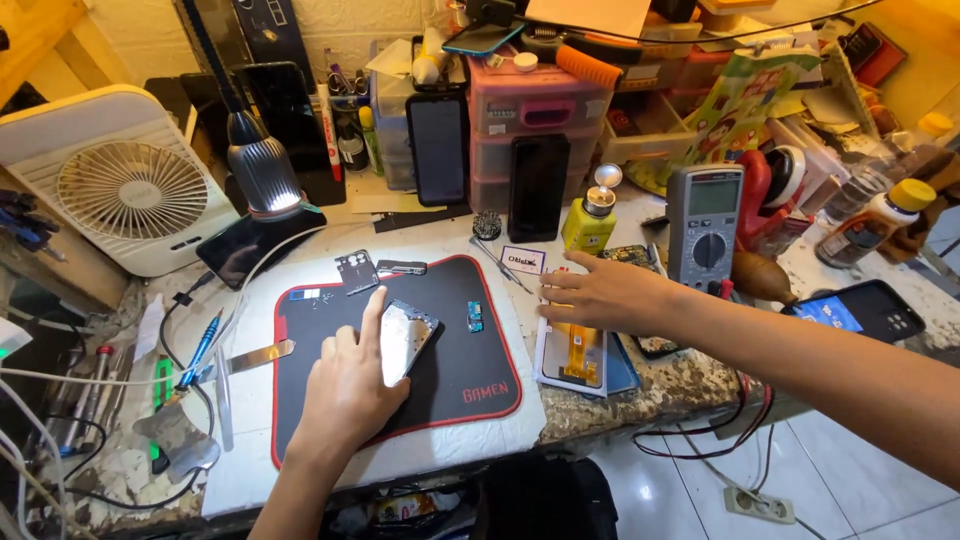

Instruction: Preparing a new mobile phone screen for installation by removing protective films and inspecting the component.

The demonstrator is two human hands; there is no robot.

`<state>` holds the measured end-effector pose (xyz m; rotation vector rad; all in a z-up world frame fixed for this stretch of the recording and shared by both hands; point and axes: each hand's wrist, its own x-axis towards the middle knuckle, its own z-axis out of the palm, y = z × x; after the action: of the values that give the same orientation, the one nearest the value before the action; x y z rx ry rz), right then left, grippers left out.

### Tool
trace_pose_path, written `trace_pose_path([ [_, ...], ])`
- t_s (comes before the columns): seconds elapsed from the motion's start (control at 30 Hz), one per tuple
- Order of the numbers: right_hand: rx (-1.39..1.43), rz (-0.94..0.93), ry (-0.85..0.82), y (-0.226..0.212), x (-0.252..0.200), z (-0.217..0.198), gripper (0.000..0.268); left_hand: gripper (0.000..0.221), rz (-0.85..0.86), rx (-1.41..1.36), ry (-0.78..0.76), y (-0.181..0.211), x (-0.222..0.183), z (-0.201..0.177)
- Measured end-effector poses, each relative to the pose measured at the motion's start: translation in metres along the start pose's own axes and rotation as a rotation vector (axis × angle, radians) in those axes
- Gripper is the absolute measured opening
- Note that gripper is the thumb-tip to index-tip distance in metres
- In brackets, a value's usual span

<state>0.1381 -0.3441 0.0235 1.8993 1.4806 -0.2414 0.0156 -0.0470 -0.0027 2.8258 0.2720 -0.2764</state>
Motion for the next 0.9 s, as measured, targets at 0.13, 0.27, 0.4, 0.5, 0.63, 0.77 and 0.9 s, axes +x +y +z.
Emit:
trace_pose_path([
  [0.13,-0.042,-0.023,0.05,0.004,0.0,0.019,0.06,0.116,0.0,-0.027,-0.015,-0.004,0.002,0.004],
  [0.27,0.041,-0.115,0.158,0.009,0.013,0.05,0.081,0.115,0.009,0.011,-0.02,-0.013,0.005,0.018],
  [0.4,0.008,-0.105,0.177,0.013,0.01,0.045,0.075,0.113,0.04,0.004,-0.001,-0.014,0.004,0.017],
  [0.5,0.002,-0.09,0.174,0.013,0.01,0.047,0.062,0.113,0.034,-0.016,0.014,-0.015,0.004,0.019],
  [0.63,-0.062,-0.086,0.251,0.012,-0.002,0.034,0.066,0.112,0.029,-0.018,0.019,-0.016,0.003,0.023],
  [0.77,-0.223,-0.005,0.558,0.01,-0.021,0.004,0.053,0.114,0.105,0.001,0.106,-0.024,0.006,0.036],
  [0.9,-0.247,0.08,0.844,-0.015,-0.028,-0.041,0.036,0.066,0.42,-0.598,0.398,-0.02,-0.022,0.031],
])
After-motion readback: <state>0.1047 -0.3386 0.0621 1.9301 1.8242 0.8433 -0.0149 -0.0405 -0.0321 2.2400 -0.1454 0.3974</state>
